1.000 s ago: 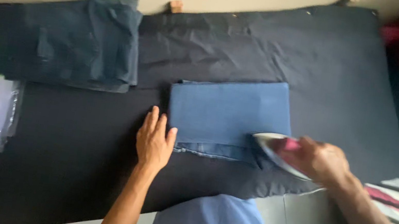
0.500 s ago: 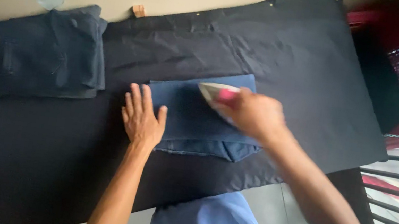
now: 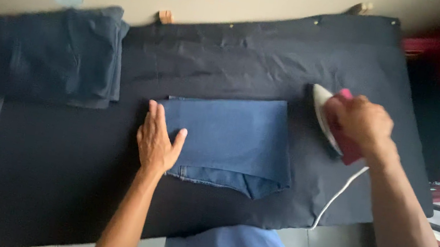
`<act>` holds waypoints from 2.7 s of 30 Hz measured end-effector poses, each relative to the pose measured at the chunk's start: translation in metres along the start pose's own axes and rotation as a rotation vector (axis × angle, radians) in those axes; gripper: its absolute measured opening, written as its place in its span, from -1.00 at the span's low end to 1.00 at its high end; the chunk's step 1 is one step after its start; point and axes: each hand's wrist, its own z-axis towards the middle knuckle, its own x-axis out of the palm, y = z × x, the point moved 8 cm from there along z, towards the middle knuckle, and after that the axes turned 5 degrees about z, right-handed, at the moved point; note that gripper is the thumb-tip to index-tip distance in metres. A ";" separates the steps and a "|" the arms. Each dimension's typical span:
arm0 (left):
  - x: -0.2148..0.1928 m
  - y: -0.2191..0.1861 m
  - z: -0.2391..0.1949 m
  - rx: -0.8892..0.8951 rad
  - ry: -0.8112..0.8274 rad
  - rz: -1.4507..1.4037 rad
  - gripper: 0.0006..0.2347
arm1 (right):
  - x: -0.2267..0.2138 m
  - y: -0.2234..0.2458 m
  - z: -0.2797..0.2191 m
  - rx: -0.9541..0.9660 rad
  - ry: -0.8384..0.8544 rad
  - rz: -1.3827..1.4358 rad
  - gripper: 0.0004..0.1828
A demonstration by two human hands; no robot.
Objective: Ironing and folding a pair of blue jeans on an ironing station.
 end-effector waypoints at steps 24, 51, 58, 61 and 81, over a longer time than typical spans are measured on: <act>0.032 0.068 0.061 -0.455 0.610 -0.895 -0.46 | 0.114 0.079 -0.006 -0.128 0.474 0.901 -0.56; -0.136 -0.035 -0.025 0.649 -0.165 -0.243 -0.53 | -0.046 0.051 -0.159 -0.987 -0.378 0.226 -0.47; -0.049 -0.004 -0.079 0.424 -0.053 -0.040 -0.58 | 0.035 0.013 -0.166 -0.897 -0.255 0.221 -0.61; -0.040 0.000 -0.080 0.141 -0.137 -0.194 -0.72 | -0.010 -0.031 -0.126 -0.541 -0.528 0.420 -0.78; -0.025 -0.098 -0.037 0.156 -0.025 -0.050 -0.37 | -0.013 0.060 -0.080 -0.137 -0.092 0.265 -0.30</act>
